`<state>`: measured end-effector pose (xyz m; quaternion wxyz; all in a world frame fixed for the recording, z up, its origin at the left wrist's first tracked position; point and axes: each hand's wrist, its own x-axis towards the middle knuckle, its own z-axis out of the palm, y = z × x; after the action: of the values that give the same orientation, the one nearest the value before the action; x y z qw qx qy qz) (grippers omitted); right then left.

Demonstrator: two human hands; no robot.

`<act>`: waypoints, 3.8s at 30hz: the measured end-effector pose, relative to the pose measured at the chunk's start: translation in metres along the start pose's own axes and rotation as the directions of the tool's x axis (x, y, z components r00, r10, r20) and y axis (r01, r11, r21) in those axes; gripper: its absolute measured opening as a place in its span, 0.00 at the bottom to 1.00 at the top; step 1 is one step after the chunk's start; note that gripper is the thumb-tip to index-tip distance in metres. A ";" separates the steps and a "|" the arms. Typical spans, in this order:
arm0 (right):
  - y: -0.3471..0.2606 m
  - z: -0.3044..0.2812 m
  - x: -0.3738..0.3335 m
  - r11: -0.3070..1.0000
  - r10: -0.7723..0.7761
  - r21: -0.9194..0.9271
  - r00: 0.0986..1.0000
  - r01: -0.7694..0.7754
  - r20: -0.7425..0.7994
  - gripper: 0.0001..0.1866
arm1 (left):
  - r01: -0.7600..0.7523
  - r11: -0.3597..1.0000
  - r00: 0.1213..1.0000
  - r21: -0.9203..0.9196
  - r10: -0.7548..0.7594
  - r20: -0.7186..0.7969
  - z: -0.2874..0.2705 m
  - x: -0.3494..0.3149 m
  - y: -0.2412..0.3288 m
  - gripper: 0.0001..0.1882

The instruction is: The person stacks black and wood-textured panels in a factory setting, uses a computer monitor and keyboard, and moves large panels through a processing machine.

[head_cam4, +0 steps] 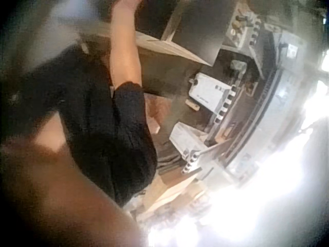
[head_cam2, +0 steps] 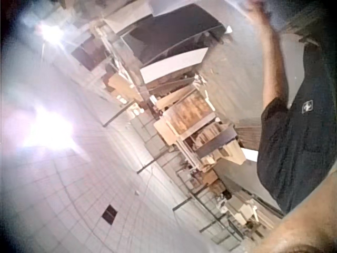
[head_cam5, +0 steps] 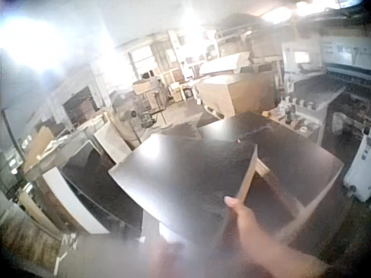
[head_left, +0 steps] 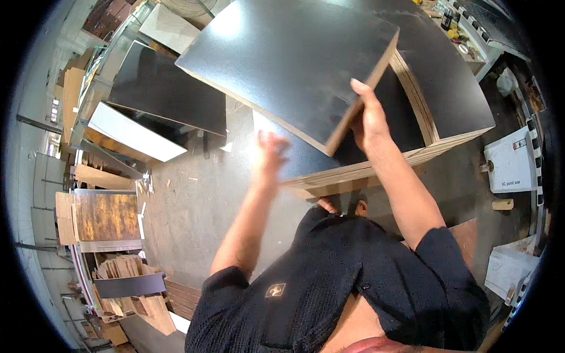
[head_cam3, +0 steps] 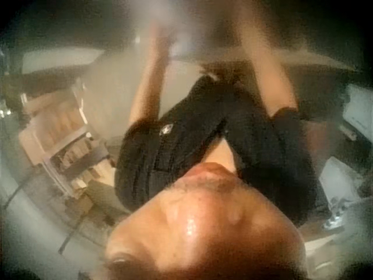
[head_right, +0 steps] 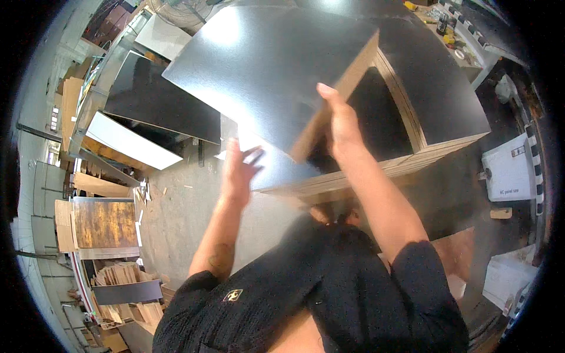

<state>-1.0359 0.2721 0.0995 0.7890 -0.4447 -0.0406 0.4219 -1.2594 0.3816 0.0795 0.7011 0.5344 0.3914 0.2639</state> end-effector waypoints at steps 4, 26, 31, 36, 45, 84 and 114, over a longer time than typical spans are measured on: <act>-0.014 -0.023 -0.039 0.999 -0.043 0.011 0.997 0.044 -0.069 0.43 | -0.103 0.993 0.915 0.065 0.120 -0.386 -0.155 0.129 0.048 0.46; 0.084 -0.140 -0.165 0.925 -0.150 0.284 0.929 0.253 -0.338 0.35 | 0.077 0.930 0.928 0.358 -0.198 0.316 -0.230 0.152 0.101 0.32; 0.065 -0.155 -0.170 0.966 0.020 0.254 0.968 0.046 -0.251 0.35 | 0.057 0.977 0.957 0.206 -0.112 0.267 -0.285 0.070 0.036 0.35; 0.039 -0.182 -0.134 0.976 0.214 0.100 0.948 -0.195 -0.237 0.35 | 0.190 0.969 0.980 0.161 -0.197 0.027 -0.304 0.029 -0.039 0.32; 0.033 -0.208 -0.051 0.962 0.224 -0.103 0.944 -0.255 -0.242 0.32 | 0.211 0.977 0.977 0.036 -0.211 -0.008 -0.305 0.045 -0.112 0.34; 0.072 -0.203 0.005 0.995 -0.032 0.058 0.839 0.075 -0.543 0.63 | 0.394 0.913 0.917 -0.103 -0.399 -0.031 -0.124 0.087 -0.069 0.26; 0.060 -0.191 -0.022 0.892 0.063 -0.373 0.887 -0.255 -0.456 0.62 | 0.400 0.702 0.808 -0.589 -0.574 -0.134 -0.119 0.030 -0.074 0.64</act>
<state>-1.0040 0.1444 -0.0529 0.6244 -0.6890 0.0826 0.3586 -1.3450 0.4479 -0.0140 0.7959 0.1448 0.5347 0.2443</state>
